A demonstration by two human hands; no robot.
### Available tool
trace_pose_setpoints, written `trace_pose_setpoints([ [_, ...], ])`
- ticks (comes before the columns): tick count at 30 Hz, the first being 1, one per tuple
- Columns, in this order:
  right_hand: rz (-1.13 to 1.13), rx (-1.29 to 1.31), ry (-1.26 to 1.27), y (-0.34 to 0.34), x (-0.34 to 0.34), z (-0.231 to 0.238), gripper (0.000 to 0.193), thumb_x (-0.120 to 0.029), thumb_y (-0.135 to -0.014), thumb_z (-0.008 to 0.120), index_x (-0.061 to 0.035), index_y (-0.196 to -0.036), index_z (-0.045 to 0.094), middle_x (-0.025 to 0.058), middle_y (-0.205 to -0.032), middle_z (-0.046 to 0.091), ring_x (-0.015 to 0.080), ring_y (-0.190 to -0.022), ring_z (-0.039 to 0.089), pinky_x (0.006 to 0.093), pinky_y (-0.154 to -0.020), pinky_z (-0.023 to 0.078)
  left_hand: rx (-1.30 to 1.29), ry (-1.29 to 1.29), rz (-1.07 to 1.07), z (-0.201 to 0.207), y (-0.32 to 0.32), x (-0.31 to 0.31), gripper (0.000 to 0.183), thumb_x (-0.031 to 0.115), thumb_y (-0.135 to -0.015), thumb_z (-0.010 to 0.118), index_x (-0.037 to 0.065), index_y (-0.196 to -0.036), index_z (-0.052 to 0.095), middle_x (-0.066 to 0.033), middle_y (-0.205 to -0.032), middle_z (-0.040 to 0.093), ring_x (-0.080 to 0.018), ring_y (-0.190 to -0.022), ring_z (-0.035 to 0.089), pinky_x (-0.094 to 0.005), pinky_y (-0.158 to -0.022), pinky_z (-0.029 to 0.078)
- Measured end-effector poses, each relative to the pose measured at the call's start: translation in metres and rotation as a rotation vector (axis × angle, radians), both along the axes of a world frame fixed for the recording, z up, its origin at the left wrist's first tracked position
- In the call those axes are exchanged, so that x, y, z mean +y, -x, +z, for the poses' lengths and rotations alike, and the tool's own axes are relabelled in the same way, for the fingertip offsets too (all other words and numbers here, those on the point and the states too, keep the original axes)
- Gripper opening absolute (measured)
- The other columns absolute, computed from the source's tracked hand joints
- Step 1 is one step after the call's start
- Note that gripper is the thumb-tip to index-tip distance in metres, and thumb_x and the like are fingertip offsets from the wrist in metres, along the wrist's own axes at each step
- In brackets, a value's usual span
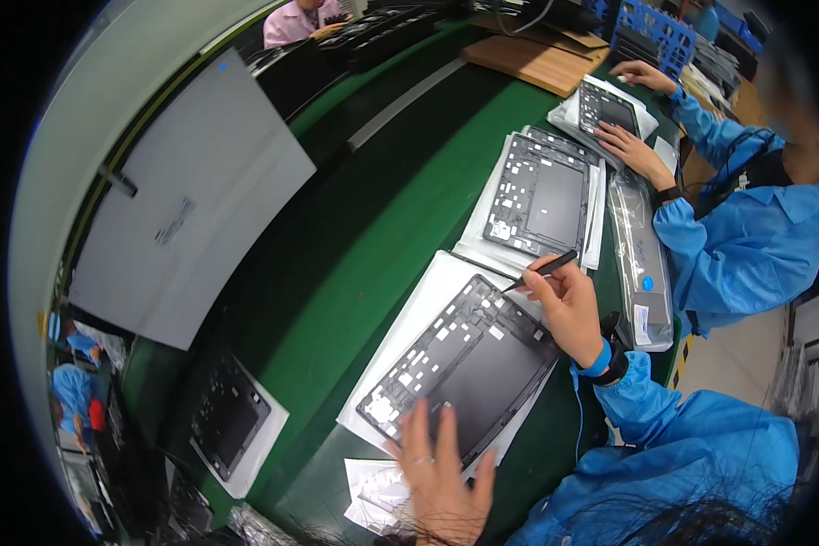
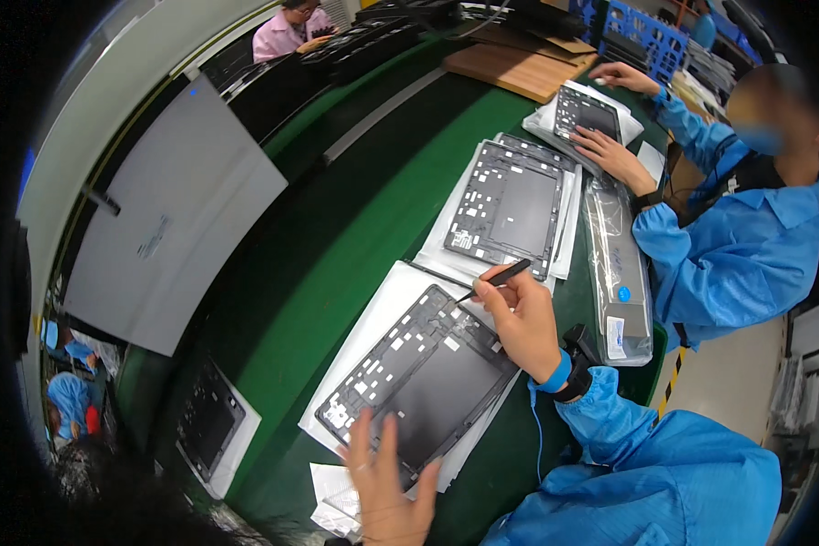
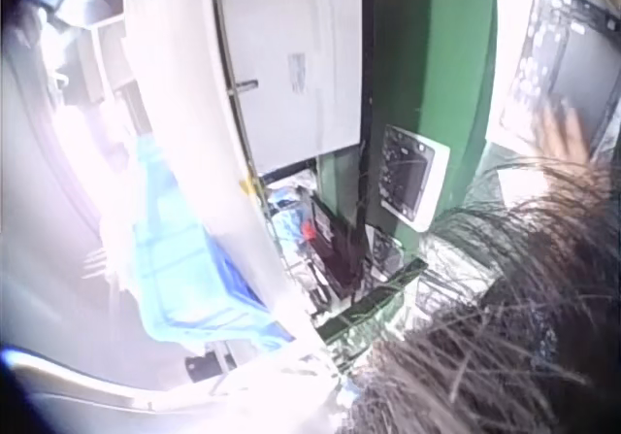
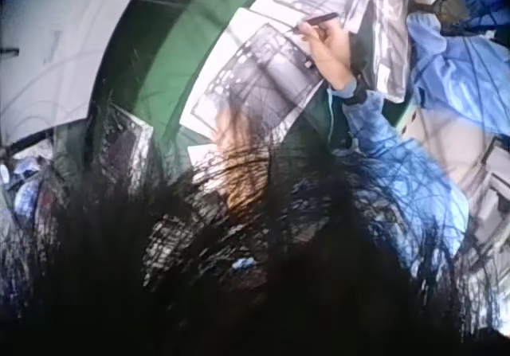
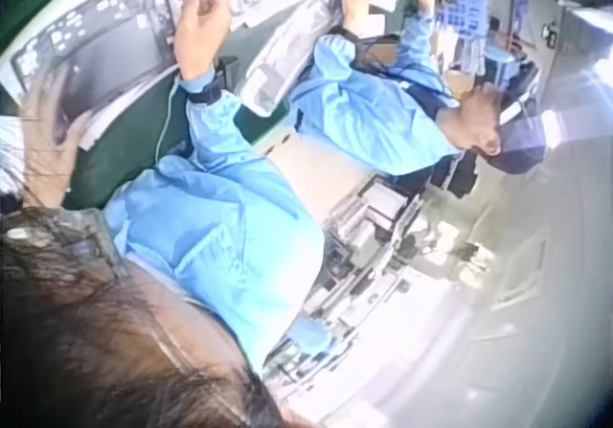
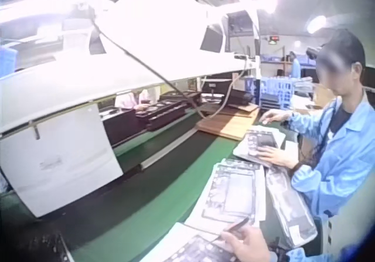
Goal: Processing and organizing electronic tablet back panels on an assembly line, applying components and moving finished pieces.
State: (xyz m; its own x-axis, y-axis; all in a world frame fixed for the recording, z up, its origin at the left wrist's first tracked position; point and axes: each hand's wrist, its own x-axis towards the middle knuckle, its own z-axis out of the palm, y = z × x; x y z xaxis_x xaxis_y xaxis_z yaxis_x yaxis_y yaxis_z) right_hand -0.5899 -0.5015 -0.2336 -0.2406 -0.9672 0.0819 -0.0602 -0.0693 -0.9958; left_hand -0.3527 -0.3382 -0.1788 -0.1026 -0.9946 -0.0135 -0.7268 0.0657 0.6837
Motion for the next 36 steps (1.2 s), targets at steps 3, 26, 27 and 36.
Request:
trace_pose_setpoints([
  [3,-0.005,0.025,-0.023,0.005,0.004,-0.010,0.018,-0.010,-0.103,0.070,0.0045,-0.113,0.066,0.0098,-0.091,0.075,0.0178,-0.086,0.078,0.0283,-0.072,0.060,-0.119,-0.035,-0.133,0.010,0.050,-0.051,0.079,0.034,-0.093,0.078,-0.004,-0.154,0.045,-0.0294,-0.165,0.034,-0.0531,-0.152,0.031,-0.0706,-0.123,0.019],
  [26,0.017,0.137,0.039,-0.001,0.008,-0.011,0.012,-0.003,-0.099,0.070,0.0038,-0.108,0.068,0.0126,-0.086,0.074,0.0199,-0.081,0.076,0.0325,-0.073,0.059,-0.405,0.002,-0.201,-0.019,0.111,-0.086,0.081,0.038,-0.095,0.074,-0.011,-0.152,0.044,-0.0253,-0.164,0.037,-0.0415,-0.149,0.040,-0.0595,-0.123,0.032],
  [27,0.016,0.154,0.055,-0.001,0.008,-0.011,0.012,-0.003,-0.099,0.070,0.0034,-0.108,0.068,0.0128,-0.086,0.074,0.0200,-0.081,0.076,0.0326,-0.073,0.059,-0.378,0.000,-0.206,-0.020,0.111,-0.086,0.081,0.037,-0.096,0.074,-0.013,-0.152,0.043,-0.0268,-0.164,0.036,-0.0441,-0.150,0.037,-0.0610,-0.123,0.031],
  [36,0.007,0.259,0.117,0.000,0.010,-0.016,0.013,-0.004,-0.096,0.072,0.0017,-0.108,0.070,0.0131,-0.088,0.074,0.0229,-0.081,0.077,0.0330,-0.070,0.059,-0.394,0.008,-0.204,-0.020,0.111,-0.085,0.082,0.037,-0.094,0.075,-0.011,-0.153,0.043,-0.0247,-0.165,0.036,-0.0415,-0.150,0.039,-0.0588,-0.124,0.031],
])
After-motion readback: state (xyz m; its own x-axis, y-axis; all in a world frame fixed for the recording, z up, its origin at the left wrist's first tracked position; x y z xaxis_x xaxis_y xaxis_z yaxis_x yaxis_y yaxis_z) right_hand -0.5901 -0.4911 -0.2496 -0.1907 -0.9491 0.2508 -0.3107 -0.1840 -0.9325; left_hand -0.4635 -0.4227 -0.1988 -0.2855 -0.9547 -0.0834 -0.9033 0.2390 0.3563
